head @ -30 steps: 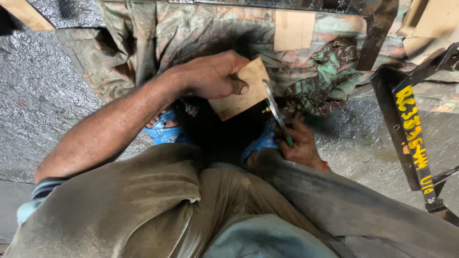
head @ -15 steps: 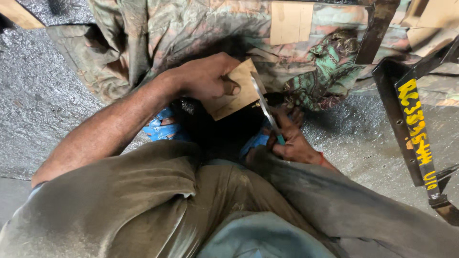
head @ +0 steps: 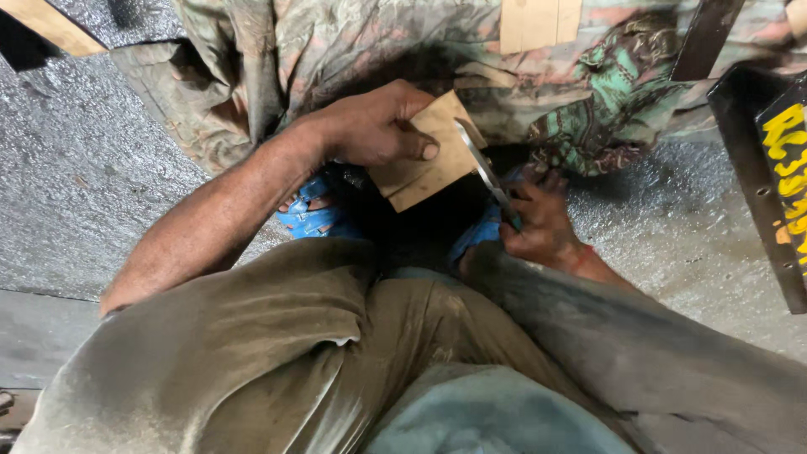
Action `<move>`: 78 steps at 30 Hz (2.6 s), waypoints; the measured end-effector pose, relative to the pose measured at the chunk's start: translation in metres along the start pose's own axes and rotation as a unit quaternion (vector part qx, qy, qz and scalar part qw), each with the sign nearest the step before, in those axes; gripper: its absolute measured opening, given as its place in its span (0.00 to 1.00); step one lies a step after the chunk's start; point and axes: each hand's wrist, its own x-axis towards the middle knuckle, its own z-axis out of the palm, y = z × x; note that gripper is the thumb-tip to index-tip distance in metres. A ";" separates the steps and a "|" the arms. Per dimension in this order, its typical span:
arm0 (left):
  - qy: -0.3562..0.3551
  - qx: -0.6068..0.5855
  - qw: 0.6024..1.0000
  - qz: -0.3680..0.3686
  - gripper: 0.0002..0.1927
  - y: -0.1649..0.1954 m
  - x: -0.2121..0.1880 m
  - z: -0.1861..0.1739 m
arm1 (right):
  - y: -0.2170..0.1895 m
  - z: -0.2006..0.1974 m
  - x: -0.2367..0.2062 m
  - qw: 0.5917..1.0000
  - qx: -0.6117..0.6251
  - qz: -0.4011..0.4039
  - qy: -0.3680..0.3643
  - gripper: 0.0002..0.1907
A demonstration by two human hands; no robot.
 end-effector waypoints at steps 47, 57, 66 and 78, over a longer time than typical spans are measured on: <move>0.006 0.024 1.000 0.019 0.14 0.018 -0.002 0.010 | -0.039 -0.022 -0.002 0.988 -0.002 -0.128 0.091 0.22; 0.028 0.006 0.999 -0.044 0.14 0.015 0.001 0.008 | -0.024 -0.011 0.022 0.979 -0.064 -0.127 0.148 0.23; 0.099 -0.096 0.990 0.008 0.18 0.009 -0.059 -0.017 | -0.031 -0.009 0.046 0.943 -0.176 -0.201 0.198 0.33; 0.081 0.105 0.990 0.048 0.47 0.044 -0.087 -0.043 | -0.207 -0.082 0.075 0.950 0.050 -0.306 -0.028 0.23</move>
